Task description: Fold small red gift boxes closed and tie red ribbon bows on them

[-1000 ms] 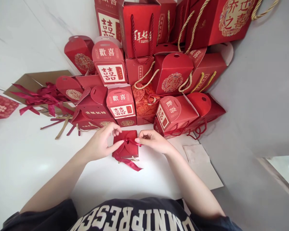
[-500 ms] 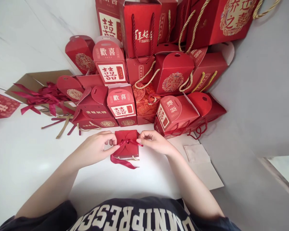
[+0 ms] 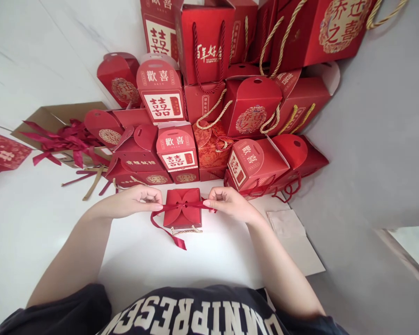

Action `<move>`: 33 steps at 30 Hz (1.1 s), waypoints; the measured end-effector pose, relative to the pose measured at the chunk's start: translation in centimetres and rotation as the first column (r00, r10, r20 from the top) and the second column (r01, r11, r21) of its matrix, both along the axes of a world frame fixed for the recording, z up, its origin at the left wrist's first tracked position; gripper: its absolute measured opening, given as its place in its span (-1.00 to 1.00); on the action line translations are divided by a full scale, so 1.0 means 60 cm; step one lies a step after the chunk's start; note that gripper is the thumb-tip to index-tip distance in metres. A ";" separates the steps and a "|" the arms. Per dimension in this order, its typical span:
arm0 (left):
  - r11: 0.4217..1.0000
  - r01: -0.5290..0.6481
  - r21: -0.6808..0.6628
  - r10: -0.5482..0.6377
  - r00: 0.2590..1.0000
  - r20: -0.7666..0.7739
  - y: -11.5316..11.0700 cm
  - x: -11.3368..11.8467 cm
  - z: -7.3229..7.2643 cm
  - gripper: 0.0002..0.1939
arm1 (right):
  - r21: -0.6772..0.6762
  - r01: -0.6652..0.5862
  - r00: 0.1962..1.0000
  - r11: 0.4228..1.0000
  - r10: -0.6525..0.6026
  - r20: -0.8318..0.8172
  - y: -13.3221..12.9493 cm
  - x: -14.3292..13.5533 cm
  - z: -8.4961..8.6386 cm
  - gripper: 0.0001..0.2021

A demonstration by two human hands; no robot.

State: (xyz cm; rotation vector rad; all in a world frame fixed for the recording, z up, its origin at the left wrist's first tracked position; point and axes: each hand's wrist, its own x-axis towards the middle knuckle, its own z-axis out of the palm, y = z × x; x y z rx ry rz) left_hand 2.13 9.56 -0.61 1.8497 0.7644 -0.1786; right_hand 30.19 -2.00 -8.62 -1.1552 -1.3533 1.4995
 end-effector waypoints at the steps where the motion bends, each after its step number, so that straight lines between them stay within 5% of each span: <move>1: 0.999 0.028 -0.033 -0.028 1.000 0.002 0.005 -0.002 -0.002 -0.74 | -0.009 -0.006 1.000 1.000 0.006 -0.006 0.000 0.002 -0.002 -0.70; 5: 0.993 0.048 -0.104 -0.048 0.999 0.001 0.018 -0.011 -0.011 -0.76 | -0.022 -0.001 1.000 1.000 0.001 0.016 0.000 0.004 -0.005 -0.67; 12: 0.999 -0.042 -0.015 0.042 0.998 -0.041 0.013 -0.007 -0.030 -0.80 | -0.007 -0.084 0.981 0.996 0.084 0.174 -0.001 -0.015 0.026 -0.50; 17: 0.980 -0.188 -0.071 0.190 0.982 0.013 -0.001 0.012 -0.032 -0.77 | -0.017 -0.065 0.993 0.998 0.066 0.097 0.001 -0.035 0.020 -0.58; 22: 0.993 -0.090 0.080 0.084 0.994 0.077 0.000 0.015 -0.031 -0.66 | 0.043 -0.040 0.994 0.998 0.035 0.102 0.004 -0.041 0.012 -0.60; 33: 0.999 -0.038 0.027 0.037 0.998 0.040 0.007 0.006 -0.029 -0.65 | 0.062 -0.021 0.995 0.998 0.014 0.101 0.005 -0.038 0.010 -0.63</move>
